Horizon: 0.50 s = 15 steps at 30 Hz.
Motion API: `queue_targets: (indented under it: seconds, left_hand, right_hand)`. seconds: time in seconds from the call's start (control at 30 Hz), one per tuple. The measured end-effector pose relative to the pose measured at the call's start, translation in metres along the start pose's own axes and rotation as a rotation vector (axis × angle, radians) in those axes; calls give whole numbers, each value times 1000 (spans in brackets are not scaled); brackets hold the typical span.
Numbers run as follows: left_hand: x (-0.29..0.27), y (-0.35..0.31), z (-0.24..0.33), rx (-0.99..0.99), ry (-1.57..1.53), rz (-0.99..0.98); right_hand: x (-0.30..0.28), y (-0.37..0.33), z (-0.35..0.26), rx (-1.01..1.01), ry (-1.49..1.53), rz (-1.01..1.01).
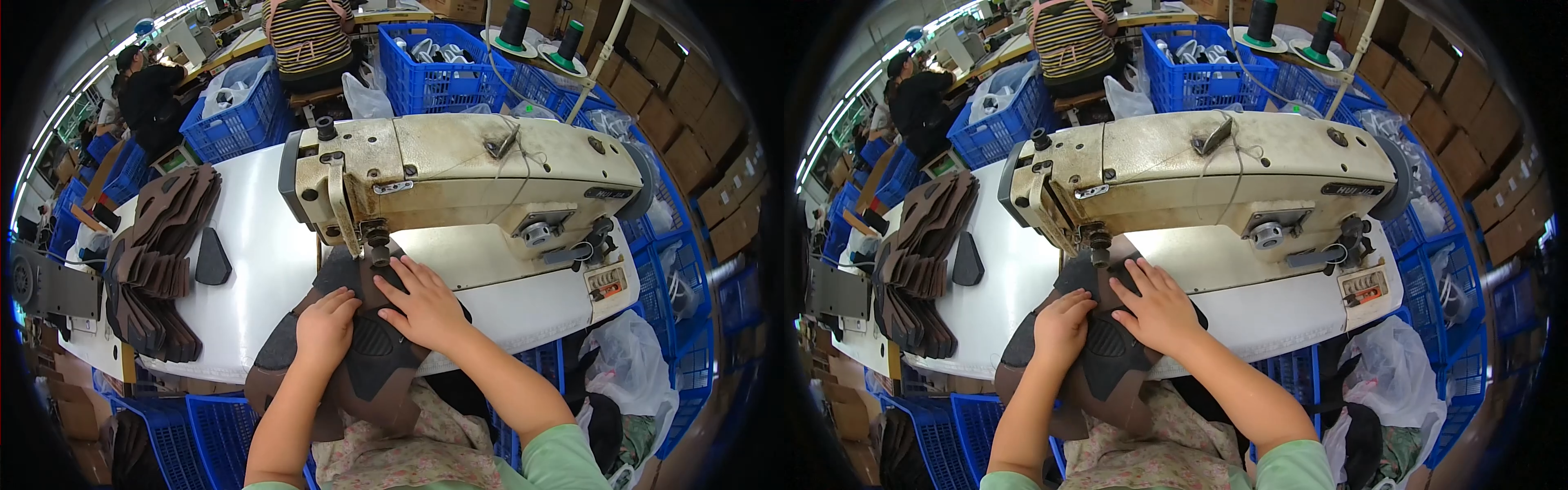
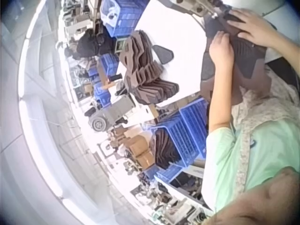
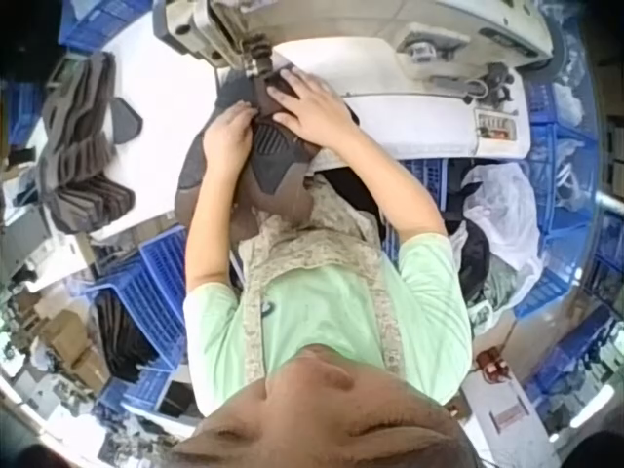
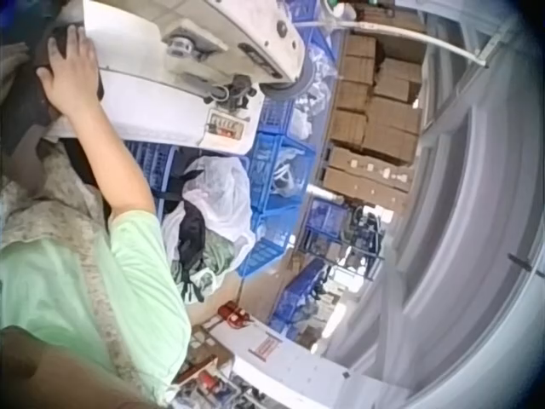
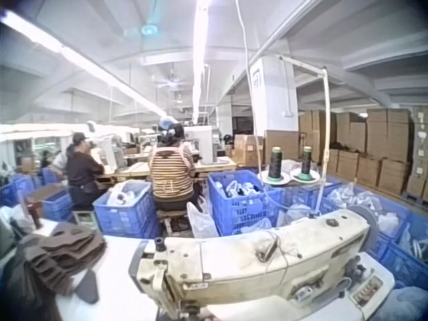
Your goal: Sewing leather or fabric components together using an industrial sewing machine to create shoe uppers.
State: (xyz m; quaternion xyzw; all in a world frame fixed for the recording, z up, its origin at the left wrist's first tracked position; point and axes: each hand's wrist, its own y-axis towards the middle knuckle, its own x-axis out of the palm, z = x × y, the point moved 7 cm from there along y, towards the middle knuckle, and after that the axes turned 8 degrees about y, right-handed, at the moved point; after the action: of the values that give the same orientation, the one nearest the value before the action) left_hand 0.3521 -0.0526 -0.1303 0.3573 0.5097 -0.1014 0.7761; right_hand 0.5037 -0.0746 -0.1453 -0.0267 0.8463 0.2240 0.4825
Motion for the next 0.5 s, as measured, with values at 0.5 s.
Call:
queue_targets:
  seconds: [0.5]
  left_hand:
    - [1, 3, -1, 37, 9, 24]
  right_hand:
    - [1, 3, 1, -3, -16, -13]
